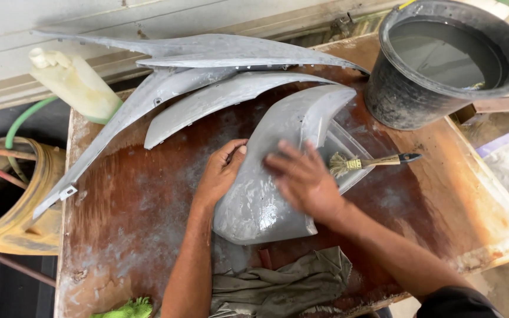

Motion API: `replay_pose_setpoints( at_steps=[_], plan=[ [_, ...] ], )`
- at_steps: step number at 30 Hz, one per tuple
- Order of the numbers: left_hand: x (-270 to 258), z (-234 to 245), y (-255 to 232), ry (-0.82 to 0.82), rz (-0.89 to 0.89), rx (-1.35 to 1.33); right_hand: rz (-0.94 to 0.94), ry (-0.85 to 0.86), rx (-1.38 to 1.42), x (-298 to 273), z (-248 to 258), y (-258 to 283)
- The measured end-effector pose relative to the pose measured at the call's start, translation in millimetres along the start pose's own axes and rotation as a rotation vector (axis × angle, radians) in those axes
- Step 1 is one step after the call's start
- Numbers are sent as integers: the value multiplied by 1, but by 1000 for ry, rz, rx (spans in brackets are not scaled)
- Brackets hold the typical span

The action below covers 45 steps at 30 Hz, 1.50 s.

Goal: The person sands a gray plastic car part with a sanding block, holding the part steady with one hand while sanding with the other. The person repeatedly dips the sanding block into a bucket of water and continues sanding the surface of the part.

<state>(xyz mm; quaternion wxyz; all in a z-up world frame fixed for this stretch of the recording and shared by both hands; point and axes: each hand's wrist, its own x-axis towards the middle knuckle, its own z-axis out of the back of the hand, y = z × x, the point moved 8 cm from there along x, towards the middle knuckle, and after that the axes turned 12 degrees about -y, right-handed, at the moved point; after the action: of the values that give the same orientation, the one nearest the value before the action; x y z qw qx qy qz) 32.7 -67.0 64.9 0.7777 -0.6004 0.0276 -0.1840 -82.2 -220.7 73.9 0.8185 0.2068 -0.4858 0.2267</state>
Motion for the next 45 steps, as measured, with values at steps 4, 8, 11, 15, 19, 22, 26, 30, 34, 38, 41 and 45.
replay_pose_setpoints(
  at_steps=[4,8,11,15,19,22,26,30,34,38,41,45],
  plan=[
    [-4,-9,-11,-27,-89,63,-113,-33,-143,18,28,-32],
    [-7,-17,-32,-82,-301,190,-51,17,-13,0,25,5],
    [-14,-27,-46,-118,-453,320,5,67,96,-12,29,40],
    [-20,-39,-51,-267,-634,525,86,171,36,-23,22,16],
    [-22,-45,-47,-292,-651,552,-41,41,-23,0,33,-40],
    [-24,-51,-52,-248,-676,623,-100,32,-67,-8,35,-41],
    [-21,-56,-53,-236,-704,655,92,71,90,-27,38,3],
    [-19,-58,-44,-220,-734,719,81,119,143,-34,23,-23],
    [-19,-61,-46,-216,-743,714,-88,71,29,-6,29,-63],
    [-19,-60,-44,-231,-727,700,-62,42,134,-29,21,-45],
    [-18,-60,-43,-255,-722,687,48,92,197,-32,27,-19],
    [-16,-59,-40,-288,-697,710,-23,49,121,-8,32,-53]
  ],
)
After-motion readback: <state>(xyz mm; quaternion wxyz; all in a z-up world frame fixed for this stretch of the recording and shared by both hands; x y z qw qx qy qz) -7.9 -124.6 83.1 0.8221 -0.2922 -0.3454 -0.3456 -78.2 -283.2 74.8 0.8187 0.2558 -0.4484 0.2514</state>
